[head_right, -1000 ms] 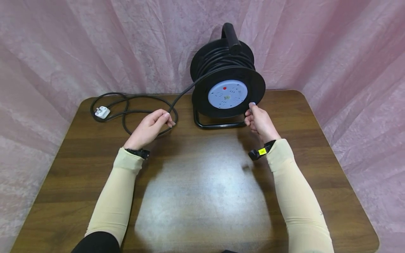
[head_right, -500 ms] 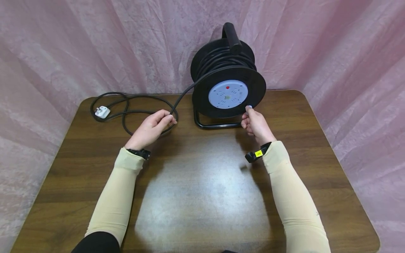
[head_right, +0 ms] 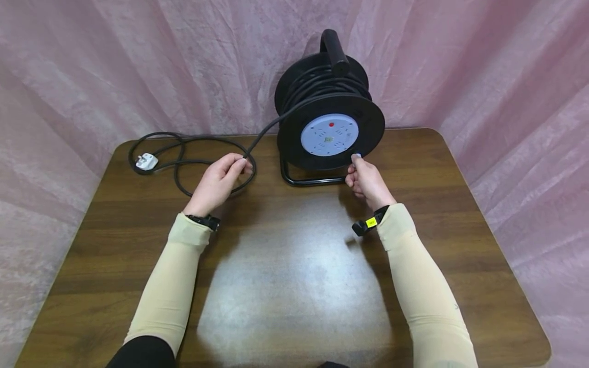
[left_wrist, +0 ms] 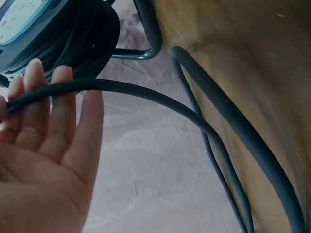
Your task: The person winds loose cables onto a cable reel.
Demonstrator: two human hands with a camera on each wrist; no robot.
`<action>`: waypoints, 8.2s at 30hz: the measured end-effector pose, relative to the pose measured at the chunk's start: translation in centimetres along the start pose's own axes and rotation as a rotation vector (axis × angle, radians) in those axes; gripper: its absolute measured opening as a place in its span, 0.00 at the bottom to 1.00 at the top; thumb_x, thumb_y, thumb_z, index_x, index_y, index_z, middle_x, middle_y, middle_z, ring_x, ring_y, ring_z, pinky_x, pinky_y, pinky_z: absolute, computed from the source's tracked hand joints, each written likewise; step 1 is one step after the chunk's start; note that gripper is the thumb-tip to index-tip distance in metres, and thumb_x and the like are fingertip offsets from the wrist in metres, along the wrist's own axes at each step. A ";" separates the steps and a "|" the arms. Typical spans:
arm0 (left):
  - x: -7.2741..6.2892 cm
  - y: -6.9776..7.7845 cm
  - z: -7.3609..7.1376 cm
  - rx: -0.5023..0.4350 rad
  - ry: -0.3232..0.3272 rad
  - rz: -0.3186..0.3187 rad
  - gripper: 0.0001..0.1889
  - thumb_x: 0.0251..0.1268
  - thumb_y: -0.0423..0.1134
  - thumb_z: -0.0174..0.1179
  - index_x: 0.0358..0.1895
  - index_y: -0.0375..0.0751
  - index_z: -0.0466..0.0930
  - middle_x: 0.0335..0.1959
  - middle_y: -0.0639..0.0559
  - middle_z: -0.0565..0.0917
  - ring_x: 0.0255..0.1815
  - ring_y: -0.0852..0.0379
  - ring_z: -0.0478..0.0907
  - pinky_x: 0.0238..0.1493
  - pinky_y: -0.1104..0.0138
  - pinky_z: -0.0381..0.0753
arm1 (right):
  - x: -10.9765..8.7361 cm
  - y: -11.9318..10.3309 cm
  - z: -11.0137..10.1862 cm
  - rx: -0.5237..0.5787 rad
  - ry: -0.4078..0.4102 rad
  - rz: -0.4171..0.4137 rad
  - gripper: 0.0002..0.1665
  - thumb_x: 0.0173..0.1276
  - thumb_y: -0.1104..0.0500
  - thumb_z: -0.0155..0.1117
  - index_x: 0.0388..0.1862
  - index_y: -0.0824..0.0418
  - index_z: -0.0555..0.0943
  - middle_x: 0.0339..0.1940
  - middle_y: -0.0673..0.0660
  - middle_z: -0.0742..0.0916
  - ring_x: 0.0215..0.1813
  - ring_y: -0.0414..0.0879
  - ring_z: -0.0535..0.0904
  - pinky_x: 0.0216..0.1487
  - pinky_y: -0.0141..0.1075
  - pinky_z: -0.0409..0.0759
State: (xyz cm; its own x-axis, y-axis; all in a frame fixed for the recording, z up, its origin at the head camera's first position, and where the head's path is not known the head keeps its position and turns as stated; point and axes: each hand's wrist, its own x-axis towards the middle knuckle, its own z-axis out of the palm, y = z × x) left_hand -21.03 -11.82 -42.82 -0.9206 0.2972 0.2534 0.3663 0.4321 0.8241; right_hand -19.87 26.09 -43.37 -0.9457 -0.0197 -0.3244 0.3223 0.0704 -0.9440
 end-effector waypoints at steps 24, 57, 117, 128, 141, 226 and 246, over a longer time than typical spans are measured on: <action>4.3 1.5 1.3 0.172 0.040 -0.191 0.21 0.84 0.56 0.46 0.50 0.48 0.85 0.37 0.55 0.87 0.40 0.56 0.83 0.49 0.56 0.78 | 0.3 0.5 0.8 0.010 -0.031 0.020 0.28 0.84 0.37 0.43 0.36 0.60 0.67 0.18 0.50 0.75 0.14 0.38 0.58 0.15 0.31 0.55; 3.9 1.6 3.6 0.404 0.009 -0.054 0.17 0.82 0.50 0.52 0.60 0.49 0.84 0.51 0.51 0.86 0.52 0.51 0.83 0.50 0.54 0.80 | 1.2 1.4 4.7 -0.024 -0.065 0.072 0.25 0.84 0.42 0.41 0.31 0.59 0.63 0.16 0.50 0.74 0.11 0.36 0.56 0.12 0.29 0.54; -0.5 -1.7 0.6 0.622 0.055 -0.191 0.14 0.81 0.45 0.55 0.58 0.47 0.86 0.51 0.48 0.89 0.45 0.45 0.87 0.40 0.50 0.84 | 1.0 0.5 11.2 0.061 -0.141 0.079 0.22 0.84 0.45 0.42 0.33 0.59 0.64 0.15 0.52 0.73 0.10 0.37 0.54 0.12 0.29 0.51; 1.4 -0.9 -1.3 0.617 0.060 -0.203 0.14 0.81 0.46 0.56 0.55 0.45 0.86 0.42 0.46 0.89 0.34 0.46 0.85 0.31 0.51 0.81 | 0.7 -0.2 11.7 0.022 -0.161 0.063 0.23 0.84 0.44 0.43 0.34 0.60 0.65 0.16 0.52 0.73 0.11 0.37 0.54 0.13 0.28 0.52; 2.7 -0.1 -1.1 0.604 0.042 -0.233 0.14 0.80 0.46 0.56 0.55 0.45 0.86 0.47 0.47 0.89 0.42 0.45 0.86 0.38 0.49 0.82 | 0.4 -1.2 12.2 -0.103 -0.186 0.020 0.26 0.83 0.42 0.44 0.39 0.64 0.68 0.17 0.51 0.74 0.12 0.37 0.57 0.14 0.30 0.54; 0.4 -0.3 -1.4 0.630 0.011 -0.134 0.20 0.81 0.48 0.55 0.70 0.54 0.78 0.59 0.50 0.85 0.43 0.44 0.86 0.31 0.53 0.81 | -1.7 -9.4 13.3 0.060 -0.291 -0.028 0.28 0.84 0.39 0.45 0.33 0.61 0.68 0.16 0.51 0.73 0.10 0.38 0.53 0.14 0.29 0.51; 0.1 -0.6 -1.2 0.618 0.066 -0.070 0.21 0.81 0.50 0.54 0.72 0.58 0.76 0.54 0.48 0.88 0.33 0.44 0.84 0.25 0.53 0.77 | -2.2 -10.9 12.1 0.198 -0.342 -0.076 0.27 0.85 0.41 0.43 0.33 0.61 0.66 0.15 0.52 0.72 0.11 0.38 0.55 0.12 0.27 0.51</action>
State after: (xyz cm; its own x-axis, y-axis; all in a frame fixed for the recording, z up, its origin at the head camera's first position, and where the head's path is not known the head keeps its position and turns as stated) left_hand -21.55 -13.11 -42.69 -0.9446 0.2053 0.2561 0.2968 0.8675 0.3991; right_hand -20.78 13.31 -33.10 -0.9098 -0.3503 -0.2225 0.2849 -0.1375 -0.9486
